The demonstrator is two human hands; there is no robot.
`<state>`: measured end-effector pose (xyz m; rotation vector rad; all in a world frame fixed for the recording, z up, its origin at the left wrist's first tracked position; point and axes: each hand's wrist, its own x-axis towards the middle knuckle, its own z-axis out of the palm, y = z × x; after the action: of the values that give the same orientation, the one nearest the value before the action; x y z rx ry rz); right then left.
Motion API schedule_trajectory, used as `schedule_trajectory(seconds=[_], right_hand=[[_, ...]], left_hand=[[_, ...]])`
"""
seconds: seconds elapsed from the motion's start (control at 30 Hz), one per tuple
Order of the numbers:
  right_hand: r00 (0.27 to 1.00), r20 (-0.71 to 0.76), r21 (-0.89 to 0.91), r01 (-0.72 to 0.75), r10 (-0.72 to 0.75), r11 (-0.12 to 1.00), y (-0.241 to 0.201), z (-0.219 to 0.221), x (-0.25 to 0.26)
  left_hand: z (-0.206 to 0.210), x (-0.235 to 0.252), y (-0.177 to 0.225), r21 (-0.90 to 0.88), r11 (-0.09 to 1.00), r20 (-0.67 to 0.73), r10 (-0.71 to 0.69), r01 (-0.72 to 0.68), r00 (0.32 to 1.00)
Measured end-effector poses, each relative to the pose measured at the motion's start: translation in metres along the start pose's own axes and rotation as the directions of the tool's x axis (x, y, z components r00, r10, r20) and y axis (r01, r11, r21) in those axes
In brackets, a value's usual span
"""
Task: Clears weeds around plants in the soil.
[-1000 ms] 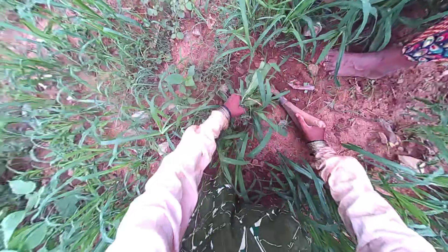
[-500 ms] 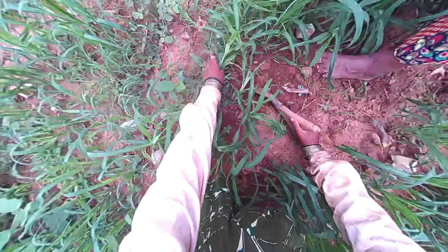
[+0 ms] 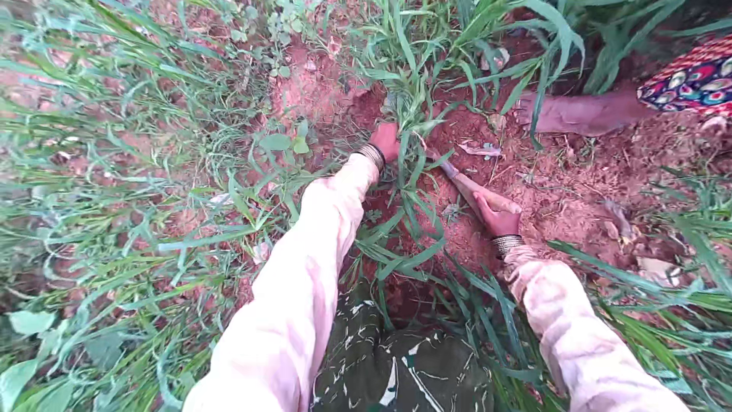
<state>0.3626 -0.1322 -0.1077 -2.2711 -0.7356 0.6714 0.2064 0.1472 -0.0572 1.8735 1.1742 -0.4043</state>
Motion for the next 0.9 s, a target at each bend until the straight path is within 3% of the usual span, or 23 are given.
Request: schedule_trajectory(seconds=[0.07,0.17,0.33,0.43,0.53,0.63,0.73,0.8,0.9], right_hand=[[0.999,0.025,-0.010,-0.026,0.026,1.000,-0.001,0.000,-0.005],[0.999,0.028,-0.013,-0.039,0.040,0.999,-0.007,0.000,0.002],[0.995,0.039,-0.071,-0.086,0.089,0.994,-0.006,-0.002,0.001],[0.998,0.016,-0.033,-0.056,0.057,0.998,-0.003,0.001,0.001],[0.998,0.022,-0.029,-0.052,0.053,0.998,-0.003,0.000,0.001],[0.997,0.034,-0.029,-0.075,0.076,0.997,-0.004,0.000,0.000],[0.998,0.012,-0.022,-0.056,0.056,0.998,-0.002,0.000,0.001],[0.999,0.003,-0.016,-0.037,0.037,0.999,-0.001,0.002,0.001],[1.000,-0.022,-0.020,-0.020,0.019,1.000,0.002,0.004,0.000]], left_hand=[[0.040,-0.040,-0.019,-0.125,0.992,0.035,0.017,-0.013,0.999],[0.051,-0.099,-0.060,-0.156,0.985,0.043,-0.064,0.070,0.997],[0.035,-0.191,-0.126,0.103,0.960,0.162,-0.275,0.261,0.948],[0.025,-0.232,-0.153,0.321,0.885,0.258,-0.425,0.338,0.868],[0.019,-0.256,-0.164,0.403,0.847,0.230,-0.462,0.348,0.857],[0.013,-0.239,-0.145,0.404,0.901,0.167,-0.241,0.156,0.956],[0.006,-0.168,-0.121,0.491,0.865,0.123,0.042,-0.098,0.992],[-0.007,-0.113,-0.109,0.501,0.858,0.056,0.101,-0.115,0.993],[-0.020,-0.045,-0.100,0.338,0.941,-0.084,0.052,-0.021,0.995]])
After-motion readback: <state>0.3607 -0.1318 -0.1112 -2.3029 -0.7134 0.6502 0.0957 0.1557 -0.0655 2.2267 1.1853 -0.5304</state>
